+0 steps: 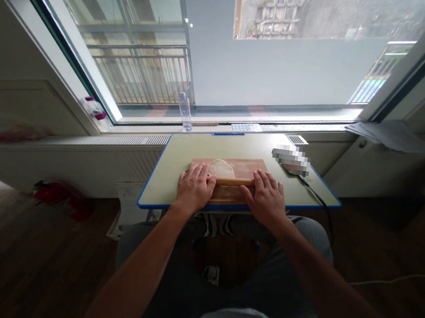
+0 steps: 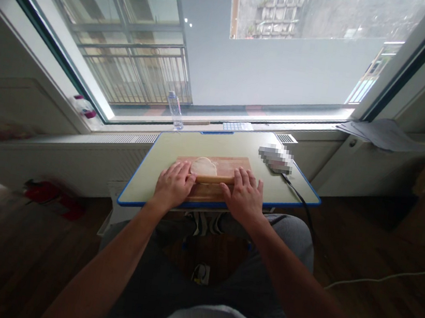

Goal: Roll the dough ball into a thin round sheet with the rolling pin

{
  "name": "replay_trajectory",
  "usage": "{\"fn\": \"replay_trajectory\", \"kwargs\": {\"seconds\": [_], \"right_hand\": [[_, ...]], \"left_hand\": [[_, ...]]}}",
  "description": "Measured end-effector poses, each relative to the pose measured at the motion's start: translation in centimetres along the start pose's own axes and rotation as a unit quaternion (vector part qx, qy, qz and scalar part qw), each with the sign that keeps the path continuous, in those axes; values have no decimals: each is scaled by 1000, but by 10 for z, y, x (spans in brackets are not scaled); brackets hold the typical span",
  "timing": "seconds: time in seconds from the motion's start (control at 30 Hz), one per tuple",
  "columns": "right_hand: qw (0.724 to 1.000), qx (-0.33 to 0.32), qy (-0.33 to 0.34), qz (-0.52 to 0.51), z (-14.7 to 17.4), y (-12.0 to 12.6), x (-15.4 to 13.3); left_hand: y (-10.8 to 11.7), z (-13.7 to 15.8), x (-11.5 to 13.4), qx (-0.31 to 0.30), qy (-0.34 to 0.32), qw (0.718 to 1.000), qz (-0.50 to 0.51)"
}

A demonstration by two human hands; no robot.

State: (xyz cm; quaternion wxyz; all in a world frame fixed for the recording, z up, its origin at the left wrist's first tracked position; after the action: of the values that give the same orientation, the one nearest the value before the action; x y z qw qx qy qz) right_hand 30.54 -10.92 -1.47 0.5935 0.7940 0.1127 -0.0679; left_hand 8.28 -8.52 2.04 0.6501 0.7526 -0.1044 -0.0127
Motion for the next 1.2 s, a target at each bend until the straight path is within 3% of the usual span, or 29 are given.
{"fn": "replay_trajectory", "kwargs": {"seconds": [0.43,0.83,1.2], "right_hand": [[1000,-10,-7,17,6,-1,-1],[999,-34,-8,21,-39,0,-3],[998,-48,13,23,-61,4,-9]], "left_hand": [[1,12,2,1,8,1000,13],[-9,-21,-7,-49,22,998,26],[-15,-46,-16,-80,36,996,34]]}}
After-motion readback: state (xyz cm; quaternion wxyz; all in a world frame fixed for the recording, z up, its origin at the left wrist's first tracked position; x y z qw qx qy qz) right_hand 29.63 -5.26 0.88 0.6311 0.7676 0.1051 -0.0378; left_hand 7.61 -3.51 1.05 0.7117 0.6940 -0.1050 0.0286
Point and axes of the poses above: each hand's wrist, its own z-axis away from the middle knuckle, its own y-axis out of the back of the hand, x = y × z, the point moved 7 cm from there along -z, towards the middle knuckle, and after that the axes turned 6 degrees about -x, right-handed, at the moved point
